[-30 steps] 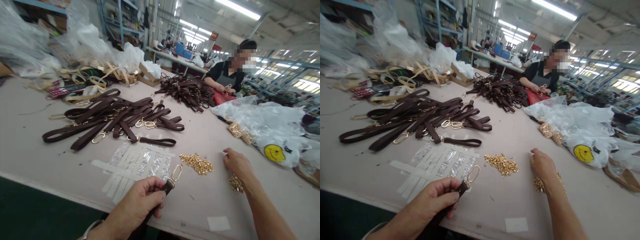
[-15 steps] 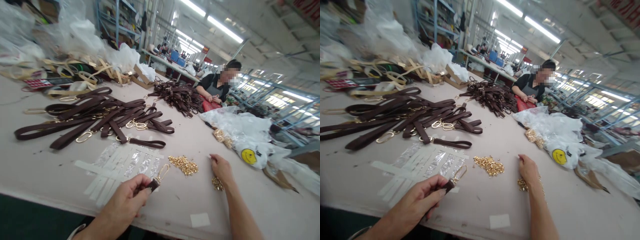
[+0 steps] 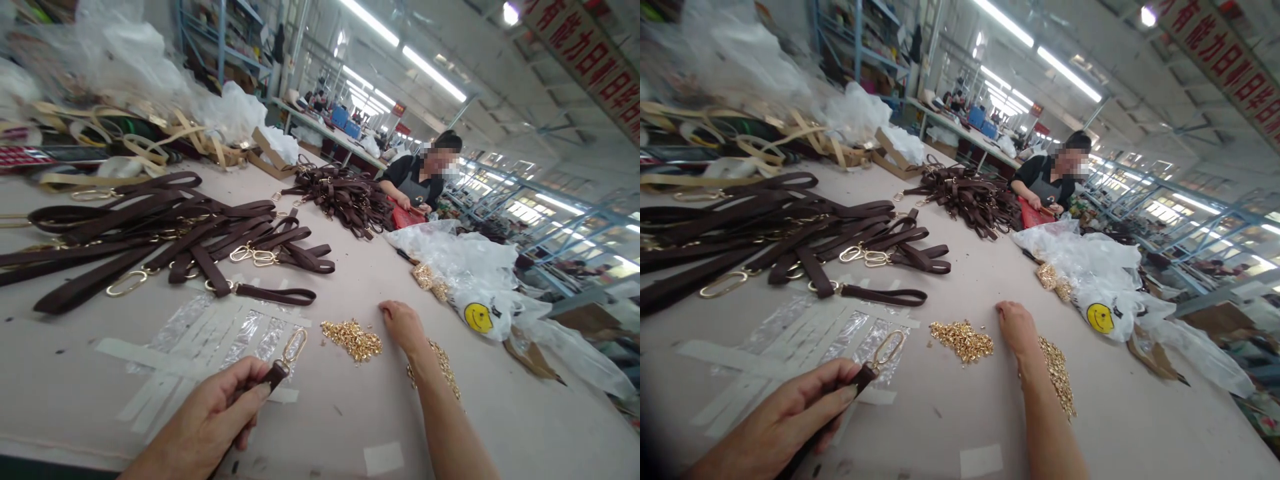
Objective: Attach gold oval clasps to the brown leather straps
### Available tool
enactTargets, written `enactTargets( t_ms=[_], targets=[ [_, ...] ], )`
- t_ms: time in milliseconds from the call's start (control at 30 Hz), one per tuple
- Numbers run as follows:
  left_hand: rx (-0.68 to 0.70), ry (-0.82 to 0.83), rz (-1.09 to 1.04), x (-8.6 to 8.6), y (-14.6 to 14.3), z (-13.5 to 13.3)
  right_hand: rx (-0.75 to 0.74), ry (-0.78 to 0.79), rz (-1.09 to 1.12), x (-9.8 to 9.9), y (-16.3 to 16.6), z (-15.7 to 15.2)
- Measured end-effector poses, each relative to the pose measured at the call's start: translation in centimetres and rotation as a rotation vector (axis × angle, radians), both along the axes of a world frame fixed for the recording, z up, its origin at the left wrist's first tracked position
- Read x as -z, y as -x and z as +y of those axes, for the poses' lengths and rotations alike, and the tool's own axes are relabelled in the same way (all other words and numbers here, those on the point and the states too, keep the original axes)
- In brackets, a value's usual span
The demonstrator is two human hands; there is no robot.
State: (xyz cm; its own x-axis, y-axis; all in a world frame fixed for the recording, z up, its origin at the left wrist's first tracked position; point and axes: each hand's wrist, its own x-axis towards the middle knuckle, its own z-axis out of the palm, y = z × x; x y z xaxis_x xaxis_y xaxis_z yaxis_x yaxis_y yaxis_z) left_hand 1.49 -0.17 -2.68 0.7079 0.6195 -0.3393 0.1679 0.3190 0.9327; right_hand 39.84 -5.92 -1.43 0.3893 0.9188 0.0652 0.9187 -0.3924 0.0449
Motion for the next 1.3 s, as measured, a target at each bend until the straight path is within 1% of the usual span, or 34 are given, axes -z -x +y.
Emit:
enactTargets(
  t_ms=[67,167,333,500,567,633,667,733,867,900,933,1000,1067,1133,1200,1300],
  targets=[
    [-0.016,0.014,-0.013,0.0,0.0,0.1,0.0,0.081,-0.029,-0.4,0.2,0.4],
    [-0.044,0.05,-0.04,-0.4,-0.2,0.0,0.038,0.174,-0.068,-0.7,0.5,1.1],
    [-0.074,0.069,-0.066,-1.0,-0.3,-0.2,0.134,0.225,-0.093,-0.4,0.4,1.9],
    [-0.084,0.06,-0.097,-0.9,-0.1,-0.5,0.243,0.169,-0.032,-0.5,-0.6,1.8],
    [-0.092,0.028,-0.106,-0.9,-0.1,-0.6,0.26,0.103,0.023,-1.0,-0.6,1.7],
    [-0.103,0.003,-0.097,-1.1,-0.1,-0.8,0.255,0.002,0.094,-1.6,0.3,1.4],
    [-0.111,-0.006,-0.089,-1.3,-0.2,-0.9,0.245,-0.058,0.141,-1.9,1.3,1.0],
    [-0.124,-0.015,-0.076,-1.7,-0.3,-1.1,0.197,-0.176,0.263,-2.1,4.5,-0.1],
    [-0.15,-0.041,-0.085,-2.1,-0.7,-1.4,0.007,-0.366,0.556,-1.0,14.3,-3.1],
    [-0.158,-0.062,-0.089,-2.1,-0.8,-1.5,-0.073,-0.487,0.715,-0.6,16.8,-3.7],
    [-0.164,-0.095,-0.088,-2.0,-0.9,-1.6,-0.143,-0.555,0.815,-0.3,19.0,-4.1],
    [-0.176,-0.187,-0.075,-1.7,-0.9,-1.8,-0.221,-0.63,0.926,0.2,22.2,-4.4],
    [-0.187,-0.304,-0.052,-1.4,-0.9,-2.0,-0.238,-0.656,0.937,0.4,23.8,-4.3],
    [-0.2,-0.395,-0.036,-1.2,-0.8,-2.1,-0.227,-0.676,0.911,0.3,24.2,-4.2],
    [-0.21,-0.448,-0.023,-1.1,-0.8,-2.2,-0.224,-0.672,0.866,0.2,24.3,-4.2],
    [-0.219,-0.479,-0.024,-0.8,-0.8,-2.3,-0.241,-0.636,0.787,0.0,24.3,-4.5]
  ],
)
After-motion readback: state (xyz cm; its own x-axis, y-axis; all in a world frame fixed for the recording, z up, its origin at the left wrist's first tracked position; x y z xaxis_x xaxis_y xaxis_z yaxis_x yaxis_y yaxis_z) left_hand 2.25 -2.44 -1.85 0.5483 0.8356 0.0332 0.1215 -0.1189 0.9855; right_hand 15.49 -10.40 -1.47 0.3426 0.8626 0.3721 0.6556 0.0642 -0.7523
